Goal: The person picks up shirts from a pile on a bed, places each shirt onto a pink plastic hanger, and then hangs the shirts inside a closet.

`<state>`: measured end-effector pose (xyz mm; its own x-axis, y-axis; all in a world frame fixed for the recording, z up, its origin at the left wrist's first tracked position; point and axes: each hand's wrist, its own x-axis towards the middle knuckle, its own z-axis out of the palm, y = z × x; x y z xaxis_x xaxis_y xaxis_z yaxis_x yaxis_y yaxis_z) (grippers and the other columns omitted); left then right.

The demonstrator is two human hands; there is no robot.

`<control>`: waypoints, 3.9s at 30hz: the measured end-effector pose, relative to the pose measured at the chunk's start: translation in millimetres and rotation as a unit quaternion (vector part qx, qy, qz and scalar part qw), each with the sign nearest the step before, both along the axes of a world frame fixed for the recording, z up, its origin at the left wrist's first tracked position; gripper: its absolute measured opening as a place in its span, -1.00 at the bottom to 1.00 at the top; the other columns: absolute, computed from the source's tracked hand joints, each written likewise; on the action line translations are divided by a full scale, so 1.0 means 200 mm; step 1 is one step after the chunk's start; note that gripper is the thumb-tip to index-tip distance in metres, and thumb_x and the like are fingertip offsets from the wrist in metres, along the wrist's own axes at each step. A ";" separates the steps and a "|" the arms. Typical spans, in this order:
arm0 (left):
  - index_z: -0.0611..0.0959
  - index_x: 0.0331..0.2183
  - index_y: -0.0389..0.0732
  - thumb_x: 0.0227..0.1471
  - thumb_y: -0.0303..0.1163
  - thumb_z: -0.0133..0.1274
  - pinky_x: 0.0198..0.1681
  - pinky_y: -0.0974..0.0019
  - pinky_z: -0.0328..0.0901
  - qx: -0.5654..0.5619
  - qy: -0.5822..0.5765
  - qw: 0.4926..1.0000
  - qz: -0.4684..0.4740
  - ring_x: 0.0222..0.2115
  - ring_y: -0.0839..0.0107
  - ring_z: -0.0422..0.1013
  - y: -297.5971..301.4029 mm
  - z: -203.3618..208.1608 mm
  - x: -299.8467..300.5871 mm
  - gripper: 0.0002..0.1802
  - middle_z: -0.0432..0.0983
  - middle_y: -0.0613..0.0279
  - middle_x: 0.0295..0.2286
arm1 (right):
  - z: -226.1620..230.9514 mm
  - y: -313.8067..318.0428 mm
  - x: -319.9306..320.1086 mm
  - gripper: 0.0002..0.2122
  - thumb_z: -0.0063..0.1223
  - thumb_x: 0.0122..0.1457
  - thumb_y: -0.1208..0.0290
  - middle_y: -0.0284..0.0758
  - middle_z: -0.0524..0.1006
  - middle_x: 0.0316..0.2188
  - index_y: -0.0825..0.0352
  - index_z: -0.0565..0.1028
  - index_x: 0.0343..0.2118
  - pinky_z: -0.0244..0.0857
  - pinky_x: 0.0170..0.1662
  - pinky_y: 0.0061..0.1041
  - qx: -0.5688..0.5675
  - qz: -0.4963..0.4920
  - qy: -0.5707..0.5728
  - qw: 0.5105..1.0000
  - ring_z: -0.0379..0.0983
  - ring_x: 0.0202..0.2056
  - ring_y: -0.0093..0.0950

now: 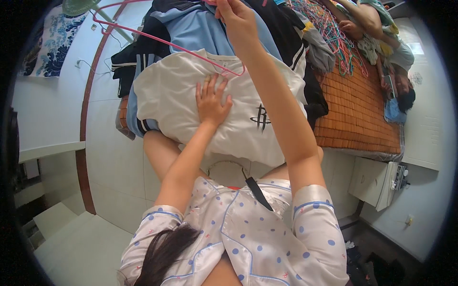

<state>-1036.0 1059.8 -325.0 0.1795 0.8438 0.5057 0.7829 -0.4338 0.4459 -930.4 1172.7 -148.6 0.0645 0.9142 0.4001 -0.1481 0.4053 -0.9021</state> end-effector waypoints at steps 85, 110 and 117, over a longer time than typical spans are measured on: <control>0.48 -0.31 -0.18 -0.05 -0.40 0.06 -0.67 0.65 -0.04 -0.338 -0.610 0.703 -0.139 -0.70 0.76 0.15 0.22 0.31 -0.37 -0.81 0.42 0.45 -0.56 | -0.17 -0.61 0.33 -0.80 -0.12 0.16 0.46 -0.50 0.32 -0.70 0.39 0.40 -0.58 -0.07 -0.60 -0.72 -0.015 -0.149 -0.261 0.954 0.09 -0.65 -0.77; 0.49 -0.46 -0.06 -0.04 -0.42 0.01 -0.58 0.62 0.07 -0.345 -0.734 0.568 -0.141 -0.63 0.75 0.20 0.00 0.48 -0.43 -0.97 0.37 0.52 -0.59 | 0.04 -0.81 0.51 -0.70 -0.26 0.16 0.42 -0.52 0.08 -0.72 0.32 0.13 -0.71 -0.17 -0.58 -0.65 -0.095 -0.024 -0.295 0.951 -0.06 -0.63 -0.73; 0.51 -0.48 -0.14 -0.11 -0.52 0.10 -0.62 0.64 -0.01 -0.317 -0.632 0.700 -0.101 -0.69 0.75 0.15 0.00 0.51 -0.45 -0.91 0.40 0.48 -0.63 | 0.08 -0.82 0.54 -0.68 -0.25 0.15 0.41 -0.51 0.11 -0.76 0.34 0.17 -0.74 -0.15 -0.60 -0.63 -0.103 -0.062 -0.330 0.936 -0.03 -0.67 -0.72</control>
<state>-1125.5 1060.1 -223.2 0.0749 0.9925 -0.0964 -0.4599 0.1202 0.8798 -821.8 1008.4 -133.5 -0.0234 0.9784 0.2056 0.5052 0.1890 -0.8420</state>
